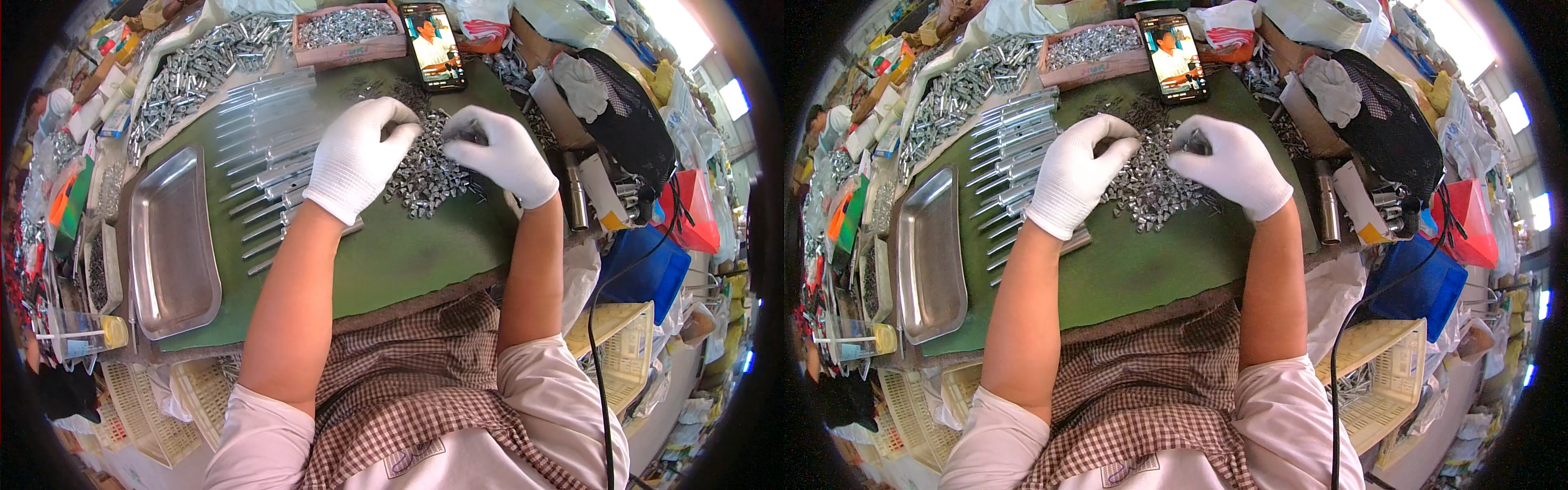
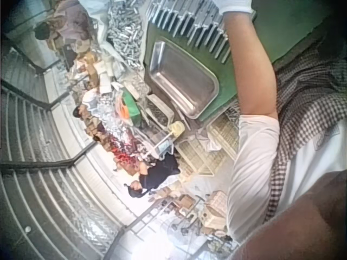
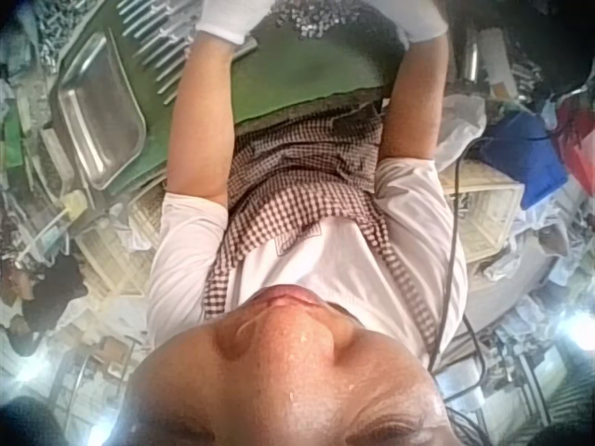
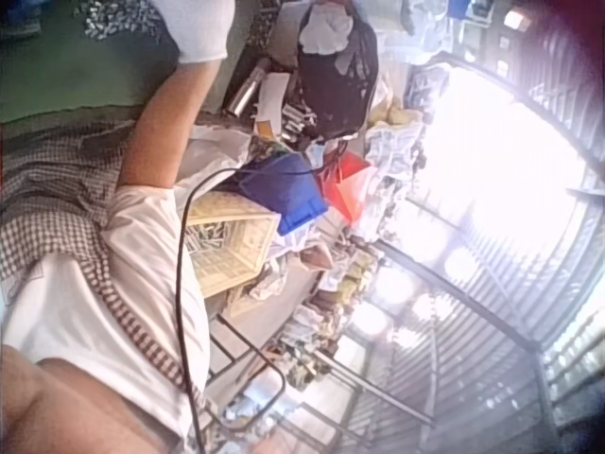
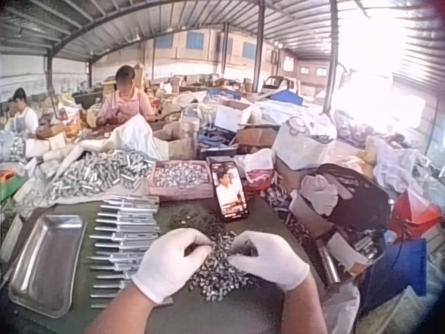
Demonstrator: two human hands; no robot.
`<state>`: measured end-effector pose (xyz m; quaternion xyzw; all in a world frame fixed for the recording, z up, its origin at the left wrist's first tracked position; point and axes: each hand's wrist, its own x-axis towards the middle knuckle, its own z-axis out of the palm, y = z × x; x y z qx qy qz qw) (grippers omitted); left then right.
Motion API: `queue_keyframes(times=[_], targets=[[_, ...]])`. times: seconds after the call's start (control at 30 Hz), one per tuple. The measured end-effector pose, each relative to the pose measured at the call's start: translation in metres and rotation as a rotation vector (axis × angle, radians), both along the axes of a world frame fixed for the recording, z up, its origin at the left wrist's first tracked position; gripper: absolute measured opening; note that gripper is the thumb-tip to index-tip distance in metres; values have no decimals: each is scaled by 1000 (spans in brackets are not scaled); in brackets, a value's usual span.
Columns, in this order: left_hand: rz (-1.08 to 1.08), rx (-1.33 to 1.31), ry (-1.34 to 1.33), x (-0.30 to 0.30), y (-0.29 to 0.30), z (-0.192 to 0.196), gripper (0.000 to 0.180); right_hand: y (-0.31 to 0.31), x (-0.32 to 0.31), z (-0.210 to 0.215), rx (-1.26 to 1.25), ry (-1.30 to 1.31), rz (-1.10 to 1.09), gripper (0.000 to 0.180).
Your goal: Assembling small metal hardware components by hand at a workstation.
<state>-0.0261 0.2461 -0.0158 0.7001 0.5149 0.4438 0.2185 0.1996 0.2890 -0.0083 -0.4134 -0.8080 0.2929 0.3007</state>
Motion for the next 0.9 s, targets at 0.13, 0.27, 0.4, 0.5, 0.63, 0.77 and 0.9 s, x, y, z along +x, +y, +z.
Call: queue_keyframes(times=[0.13,0.27,0.4,0.5,0.63,0.77,0.9], targets=[[-56,111,72,8,-6,9,15,-10,-11,11,-185,240,29,16],[-55,111,125,7,-6,7,16,-6,-14,1,-170,254,63,15],[-103,-1,51,2,-3,4,17,-8,-13,4,-141,204,71,14],[-121,-93,46,2,-3,8,20,-6,-9,1,-115,195,131,18],[-284,-257,141,-7,-7,11,23,-28,-7,7,134,-103,74,18],[-484,-257,407,0,-15,13,22,-70,7,3,161,-222,-84,13],[-470,-267,551,6,-15,10,19,-78,8,-7,192,-281,-170,11]])
